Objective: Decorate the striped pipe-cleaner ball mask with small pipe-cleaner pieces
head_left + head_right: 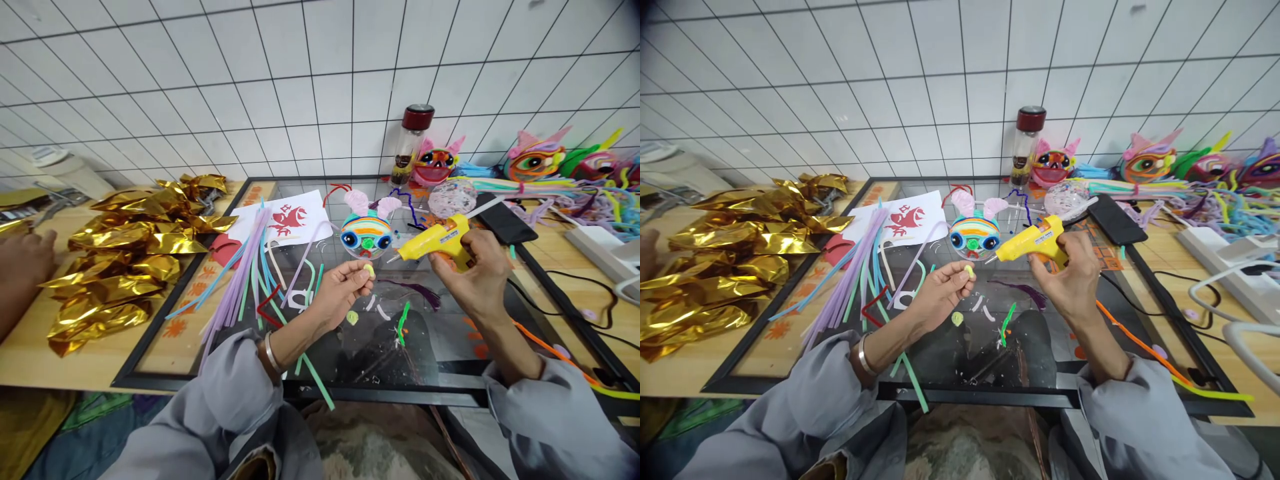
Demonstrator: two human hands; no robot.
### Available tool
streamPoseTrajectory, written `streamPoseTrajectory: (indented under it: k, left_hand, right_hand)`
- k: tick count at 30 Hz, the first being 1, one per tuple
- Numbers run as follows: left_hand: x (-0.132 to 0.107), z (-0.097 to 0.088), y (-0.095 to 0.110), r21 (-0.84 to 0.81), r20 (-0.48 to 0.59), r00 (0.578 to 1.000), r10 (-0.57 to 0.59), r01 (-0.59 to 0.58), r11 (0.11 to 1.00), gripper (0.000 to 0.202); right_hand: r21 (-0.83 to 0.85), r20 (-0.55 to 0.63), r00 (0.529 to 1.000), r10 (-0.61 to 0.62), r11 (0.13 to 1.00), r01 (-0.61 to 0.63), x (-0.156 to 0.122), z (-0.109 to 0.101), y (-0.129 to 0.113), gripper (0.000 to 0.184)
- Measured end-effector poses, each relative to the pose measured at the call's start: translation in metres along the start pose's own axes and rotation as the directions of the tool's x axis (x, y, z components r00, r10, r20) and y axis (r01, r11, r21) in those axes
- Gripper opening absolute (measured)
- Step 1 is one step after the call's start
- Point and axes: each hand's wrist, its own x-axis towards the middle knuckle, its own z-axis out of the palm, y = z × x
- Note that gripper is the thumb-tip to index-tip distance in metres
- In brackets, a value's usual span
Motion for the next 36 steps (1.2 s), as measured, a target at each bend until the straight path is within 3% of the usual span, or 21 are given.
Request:
streamPoseTrajectory:
  k: [7, 14, 36]
  left_hand:
    - [-0.0050, 0.0052, 0.0061, -0.114, 0.037, 0.990, -0.133, 0.136, 0.984, 0.027]
    - [-0.0072, 0.0073, 0.0075, -0.224, 0.065, 0.973, -0.223, 0.232, 0.947, 0.013]
    - [-0.0066, 0.0062, 0.0054, -0.270, 0.079, 0.971, -0.228, 0.241, 0.932, 0.014]
  right_hand:
    - [0.032, -0.118, 0.988, -0.099, 0.994, 0.103, -0.0033, 0.0033, -0.0010, 0.032]
    - [0.082, -0.124, 0.980, -0.153, 0.983, 0.163, -0.0055, 0.0026, -0.0072, 0.035]
    - [0.150, -0.077, 0.971, -0.227, 0.960, 0.236, -0.0084, 0.0042, -0.0049, 0.021]
